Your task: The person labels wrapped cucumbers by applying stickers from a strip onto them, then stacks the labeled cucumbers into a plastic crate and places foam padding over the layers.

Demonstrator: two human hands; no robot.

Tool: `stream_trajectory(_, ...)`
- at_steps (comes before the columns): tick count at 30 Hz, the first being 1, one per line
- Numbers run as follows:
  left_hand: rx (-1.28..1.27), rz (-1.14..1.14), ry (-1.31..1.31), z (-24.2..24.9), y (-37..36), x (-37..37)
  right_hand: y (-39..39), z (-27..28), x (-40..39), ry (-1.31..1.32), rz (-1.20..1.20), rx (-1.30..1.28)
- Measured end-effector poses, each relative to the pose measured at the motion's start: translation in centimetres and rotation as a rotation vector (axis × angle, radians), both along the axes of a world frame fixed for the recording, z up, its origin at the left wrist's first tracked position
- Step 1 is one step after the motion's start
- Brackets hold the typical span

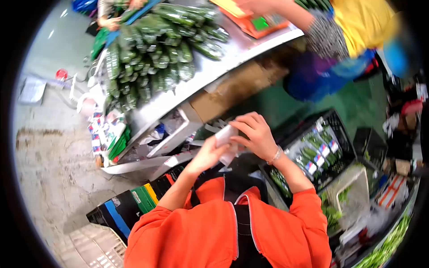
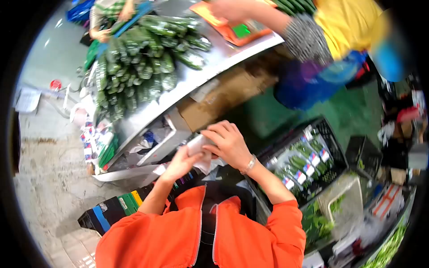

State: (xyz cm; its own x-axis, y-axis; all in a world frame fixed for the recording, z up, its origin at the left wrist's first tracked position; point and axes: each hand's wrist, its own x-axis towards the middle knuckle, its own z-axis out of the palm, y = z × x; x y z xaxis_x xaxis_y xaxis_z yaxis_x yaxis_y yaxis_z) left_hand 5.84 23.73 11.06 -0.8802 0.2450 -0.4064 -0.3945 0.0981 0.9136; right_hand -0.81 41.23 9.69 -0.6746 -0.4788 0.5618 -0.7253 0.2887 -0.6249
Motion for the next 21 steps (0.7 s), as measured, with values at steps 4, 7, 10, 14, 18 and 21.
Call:
stream_trajectory(4,0.270,0.068,-0.052,3.4,-3.3,0.4,-5.1,2.3,-1.5,0.084,0.078,0.088)
stream_trajectory(7,0.307,0.108,-0.051,2.8,-7.0,0.1,-9.0,3.5,-2.0,0.049,0.202,0.086)
stream_trajectory(10,0.232,0.146,0.021,4.1,-9.5,0.0,-11.9,5.4,-3.5,0.080,0.268,0.133)
stream_trajectory(14,0.327,0.183,0.098,5.4,-12.5,-0.4,-15.2,7.3,-5.0,0.175,0.327,0.186)
stream_trajectory(18,0.268,0.320,0.113,5.4,-15.0,-1.5,-18.0,9.2,-6.0,0.301,0.354,0.333)
stream_trajectory(21,0.290,0.388,0.201,5.3,-16.0,-2.7,-19.2,9.9,-6.8,0.271,0.338,0.328)
